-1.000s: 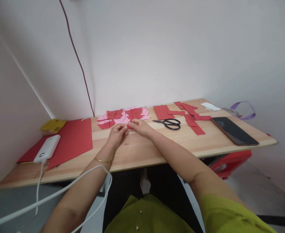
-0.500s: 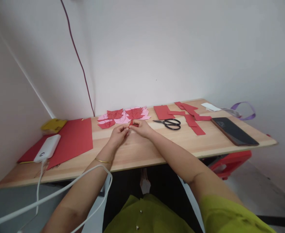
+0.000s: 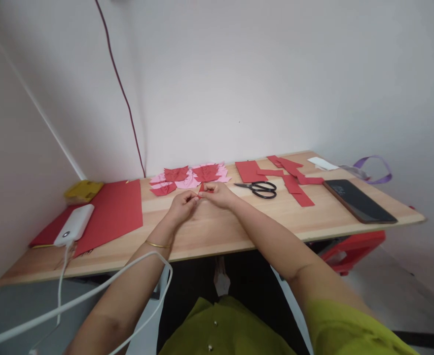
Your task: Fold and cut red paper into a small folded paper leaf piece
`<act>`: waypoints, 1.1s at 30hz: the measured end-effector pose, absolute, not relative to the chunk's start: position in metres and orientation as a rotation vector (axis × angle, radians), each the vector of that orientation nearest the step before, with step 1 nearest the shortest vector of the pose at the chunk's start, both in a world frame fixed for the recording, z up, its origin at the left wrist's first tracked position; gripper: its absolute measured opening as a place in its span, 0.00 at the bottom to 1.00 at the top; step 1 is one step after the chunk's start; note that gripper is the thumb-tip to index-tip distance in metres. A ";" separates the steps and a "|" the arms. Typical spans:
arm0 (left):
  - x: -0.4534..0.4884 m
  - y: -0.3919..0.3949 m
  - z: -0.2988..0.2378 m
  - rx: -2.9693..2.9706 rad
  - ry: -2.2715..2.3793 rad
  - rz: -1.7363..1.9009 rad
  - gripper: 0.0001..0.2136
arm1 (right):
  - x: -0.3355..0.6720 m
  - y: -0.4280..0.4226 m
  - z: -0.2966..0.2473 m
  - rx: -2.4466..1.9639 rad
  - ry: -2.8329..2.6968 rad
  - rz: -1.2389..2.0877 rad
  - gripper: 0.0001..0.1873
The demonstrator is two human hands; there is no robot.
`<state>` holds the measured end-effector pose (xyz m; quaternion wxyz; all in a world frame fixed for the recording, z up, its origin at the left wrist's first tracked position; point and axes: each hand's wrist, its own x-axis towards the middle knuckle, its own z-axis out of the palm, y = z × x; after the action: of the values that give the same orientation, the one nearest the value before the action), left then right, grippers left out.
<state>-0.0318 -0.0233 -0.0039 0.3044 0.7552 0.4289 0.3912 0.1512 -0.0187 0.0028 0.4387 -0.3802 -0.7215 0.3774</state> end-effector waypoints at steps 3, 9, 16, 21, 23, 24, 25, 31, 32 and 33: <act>-0.031 -0.022 -0.008 1.946 1.135 1.072 0.05 | 0.152 -0.015 0.001 -0.971 -1.751 0.949 0.17; -0.031 -0.016 -0.016 1.611 1.048 1.214 0.08 | 0.148 -0.015 0.001 -0.957 -1.500 1.107 0.19; -0.028 -0.019 -0.017 1.576 1.020 1.139 0.12 | 0.135 -0.013 -0.013 -0.899 -1.522 1.108 0.13; -0.028 -0.021 -0.016 1.754 1.086 1.076 0.10 | 0.135 -0.009 -0.018 -0.873 -1.517 1.097 0.14; -0.028 -0.020 -0.017 1.781 1.096 1.086 0.09 | 0.136 -0.009 -0.019 -0.857 -1.550 1.059 0.13; -0.028 -0.020 -0.018 1.786 1.094 1.093 0.08 | 0.136 -0.009 -0.019 -0.851 -1.562 1.042 0.13; -0.028 -0.019 -0.018 1.791 1.092 1.098 0.07 | 0.136 -0.009 -0.019 -0.846 -1.571 1.029 0.14; -0.030 -0.019 -0.018 1.836 1.105 1.057 0.09 | 0.138 -0.014 -0.012 -0.828 -1.686 0.981 0.15; -0.031 -0.019 -0.017 1.838 1.094 1.045 0.10 | 0.139 -0.015 -0.011 -0.829 -1.704 0.992 0.16; -0.032 -0.019 -0.017 1.838 1.082 1.033 0.10 | 0.139 -0.016 -0.010 -0.827 -1.711 1.010 0.16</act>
<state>-0.0317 -0.0193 -0.0168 0.3763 0.7187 0.4229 0.4037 0.1390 -0.0156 -0.0095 0.4749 -0.3381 -0.6997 0.4130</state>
